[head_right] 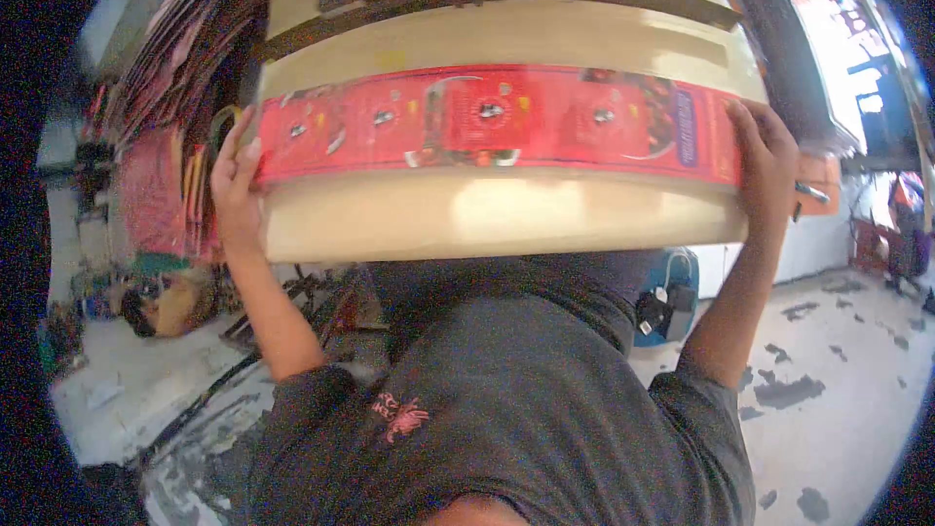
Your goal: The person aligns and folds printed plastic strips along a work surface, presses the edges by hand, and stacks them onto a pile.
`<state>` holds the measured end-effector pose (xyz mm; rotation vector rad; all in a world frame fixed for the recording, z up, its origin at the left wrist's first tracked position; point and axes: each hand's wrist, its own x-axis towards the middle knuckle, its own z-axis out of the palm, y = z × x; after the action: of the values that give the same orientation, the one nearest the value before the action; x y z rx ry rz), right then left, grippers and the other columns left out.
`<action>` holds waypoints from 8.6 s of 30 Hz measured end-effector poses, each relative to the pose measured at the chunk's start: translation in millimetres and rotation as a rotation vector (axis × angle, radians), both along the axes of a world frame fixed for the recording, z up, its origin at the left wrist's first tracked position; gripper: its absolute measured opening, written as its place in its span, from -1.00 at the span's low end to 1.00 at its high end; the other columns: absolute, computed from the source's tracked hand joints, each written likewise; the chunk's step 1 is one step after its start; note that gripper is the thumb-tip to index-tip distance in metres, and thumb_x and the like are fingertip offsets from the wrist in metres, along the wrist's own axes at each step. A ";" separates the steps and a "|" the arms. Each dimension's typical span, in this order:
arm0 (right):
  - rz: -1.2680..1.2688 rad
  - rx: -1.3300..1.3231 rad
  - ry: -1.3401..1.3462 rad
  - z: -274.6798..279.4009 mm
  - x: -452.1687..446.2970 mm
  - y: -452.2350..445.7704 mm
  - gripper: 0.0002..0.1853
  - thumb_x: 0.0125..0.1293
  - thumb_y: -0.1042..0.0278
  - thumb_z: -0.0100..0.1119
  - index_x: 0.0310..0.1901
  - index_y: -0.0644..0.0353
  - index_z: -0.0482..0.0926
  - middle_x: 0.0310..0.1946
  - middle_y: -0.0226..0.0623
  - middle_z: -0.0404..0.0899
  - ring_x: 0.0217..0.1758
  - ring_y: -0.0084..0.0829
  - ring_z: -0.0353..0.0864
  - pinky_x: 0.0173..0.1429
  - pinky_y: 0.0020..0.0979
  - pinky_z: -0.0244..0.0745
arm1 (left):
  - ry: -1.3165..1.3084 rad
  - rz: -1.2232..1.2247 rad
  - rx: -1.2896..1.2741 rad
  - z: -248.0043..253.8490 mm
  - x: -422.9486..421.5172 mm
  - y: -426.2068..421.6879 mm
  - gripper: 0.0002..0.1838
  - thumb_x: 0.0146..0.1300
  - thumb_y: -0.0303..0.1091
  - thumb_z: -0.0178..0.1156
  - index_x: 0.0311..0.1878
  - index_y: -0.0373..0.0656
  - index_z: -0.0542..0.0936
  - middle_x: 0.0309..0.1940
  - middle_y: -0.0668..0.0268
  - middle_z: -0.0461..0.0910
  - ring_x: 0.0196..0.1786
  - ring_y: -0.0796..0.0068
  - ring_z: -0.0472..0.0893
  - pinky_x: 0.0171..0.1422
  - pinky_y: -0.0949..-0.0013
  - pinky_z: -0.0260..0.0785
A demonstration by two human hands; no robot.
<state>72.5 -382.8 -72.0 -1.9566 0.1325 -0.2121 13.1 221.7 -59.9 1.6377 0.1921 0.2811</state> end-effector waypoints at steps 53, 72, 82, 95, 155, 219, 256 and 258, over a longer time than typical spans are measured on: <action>-0.031 -0.009 -0.074 -3.4 -7.0 2.8 -0.63 0.56 0.18 0.18 0.06 0.39 0.65 -0.10 -0.27 0.70 -0.06 -0.59 0.62 0.11 -0.52 0.49 | 0.119 -0.047 0.149 -6.2 -5.1 16.2 -0.81 0.46 -0.32 0.29 0.03 -0.17 0.65 -0.42 0.50 0.56 -0.50 0.86 0.39 -0.45 0.71 0.14; -0.053 -0.024 -0.046 -6.4 -5.8 -2.4 -0.63 0.55 0.20 0.20 0.06 0.42 0.66 -0.09 -0.26 0.71 -0.04 -0.59 0.61 0.12 -0.52 0.49 | 0.016 0.076 0.075 -0.5 -7.0 -4.2 -0.68 0.50 -0.38 0.20 0.27 -0.16 0.55 -0.36 0.52 0.53 -0.41 0.81 0.39 -0.37 0.69 0.22; -0.134 0.080 -0.176 -8.2 -17.3 9.4 -0.64 0.58 0.23 0.15 0.14 0.39 0.62 0.01 -0.21 0.69 0.06 -0.50 0.62 0.22 -0.46 0.48 | -0.001 0.090 -0.441 11.1 -9.3 -3.5 -0.65 0.52 -0.32 0.19 0.28 -0.21 0.51 -0.29 0.43 0.58 -0.29 0.67 0.51 -0.22 0.58 0.42; -0.112 0.197 -0.254 -18.2 -13.8 1.1 -0.65 0.58 0.23 0.16 0.15 0.38 0.62 0.00 -0.23 0.69 0.00 -0.54 0.64 0.11 -0.47 0.57 | -0.092 0.110 -0.277 -1.9 -33.2 -30.8 -0.89 0.52 -0.29 0.22 -0.09 -0.11 0.61 -0.32 0.38 0.62 -0.29 0.61 0.57 -0.26 0.51 0.46; -0.104 0.037 -0.243 -2.7 -19.7 15.0 -0.63 0.60 0.23 0.12 0.15 0.42 0.61 0.03 -0.24 0.69 0.04 -0.55 0.61 0.17 -0.49 0.51 | -0.092 0.218 -0.249 -6.5 -39.3 -15.1 -0.78 0.46 -0.20 0.31 -0.26 -0.08 0.54 -0.54 0.40 0.58 -0.51 0.64 0.60 -0.47 0.56 0.43; -0.113 -0.860 -0.160 -1.3 50.9 32.9 -0.72 0.47 0.04 0.16 0.08 -0.19 0.74 -0.28 -0.08 0.75 -0.21 -0.01 0.75 -0.15 -0.04 0.58 | 0.061 0.098 0.954 -9.4 40.4 -16.3 -0.52 0.58 -0.09 0.10 0.23 -0.37 0.63 0.09 -0.05 0.71 0.14 0.20 0.68 0.29 0.27 0.43; -0.098 -0.754 -0.051 7.8 46.9 42.5 -0.65 0.56 0.08 0.10 0.26 -0.15 0.66 0.00 0.00 0.73 0.07 -0.07 0.75 0.12 -0.18 0.55 | -0.047 0.224 0.968 -8.3 35.2 -22.4 -0.68 0.49 -0.21 0.18 0.06 -0.23 0.74 -0.21 -0.10 0.66 -0.10 -0.11 0.65 0.05 0.09 0.46; -0.080 -0.745 -0.081 6.7 46.8 43.1 -0.65 0.57 0.05 0.08 0.26 -0.17 0.66 -0.01 0.00 0.73 0.07 -0.06 0.75 0.11 -0.18 0.55 | 0.072 0.178 1.000 1.2 34.4 -26.2 -0.65 0.52 -0.24 0.15 0.14 -0.30 0.69 -0.05 -0.07 0.69 0.02 -0.02 0.68 0.18 0.16 0.46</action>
<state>119.4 -339.7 -65.3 -2.6796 0.0828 -0.4389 47.5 195.5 -58.7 2.6286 0.2754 0.5023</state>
